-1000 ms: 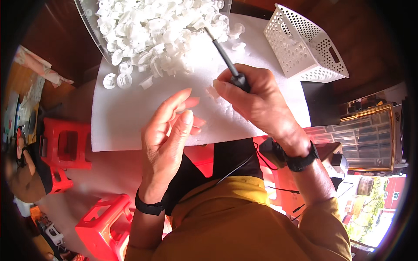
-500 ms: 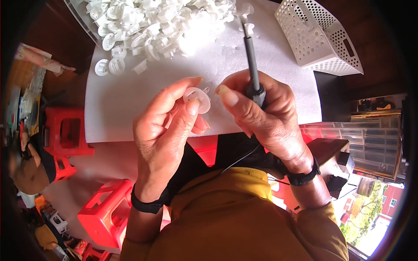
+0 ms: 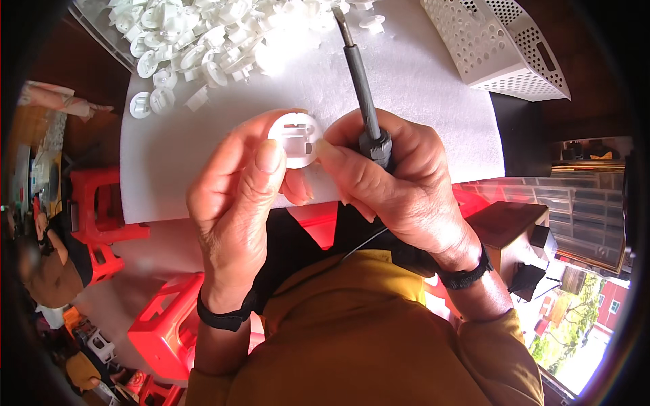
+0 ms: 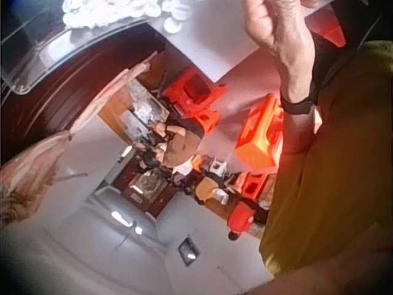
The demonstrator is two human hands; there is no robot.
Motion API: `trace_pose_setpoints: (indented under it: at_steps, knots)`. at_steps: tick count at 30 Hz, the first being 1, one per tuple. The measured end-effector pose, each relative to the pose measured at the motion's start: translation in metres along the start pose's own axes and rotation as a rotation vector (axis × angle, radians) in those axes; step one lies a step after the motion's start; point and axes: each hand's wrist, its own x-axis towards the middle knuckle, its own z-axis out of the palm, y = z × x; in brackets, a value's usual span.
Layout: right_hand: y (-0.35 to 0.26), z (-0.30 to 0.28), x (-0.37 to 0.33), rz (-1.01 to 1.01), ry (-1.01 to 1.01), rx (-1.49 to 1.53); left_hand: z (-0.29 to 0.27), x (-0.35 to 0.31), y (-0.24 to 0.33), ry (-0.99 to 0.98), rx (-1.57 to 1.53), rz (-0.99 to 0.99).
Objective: Assembling small white plastic hardware components using a manual screwdriver.
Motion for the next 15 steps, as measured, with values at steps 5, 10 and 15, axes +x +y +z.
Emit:
trace_pose_setpoints:
  at_steps: [5, 10, 15]
  knots:
    - [0.002, -0.002, -0.003, -0.027, -0.019, -0.024, -0.006, -0.002, 0.001, -0.041, 0.028, 0.011]
    - [-0.001, -0.004, -0.001, -0.036, -0.036, -0.040, -0.016, -0.004, 0.004, -0.148, 0.096, -0.008]
    - [0.003, -0.002, -0.003, -0.035, -0.055, -0.063, -0.006, -0.003, 0.008, -0.090, 0.128, 0.035]
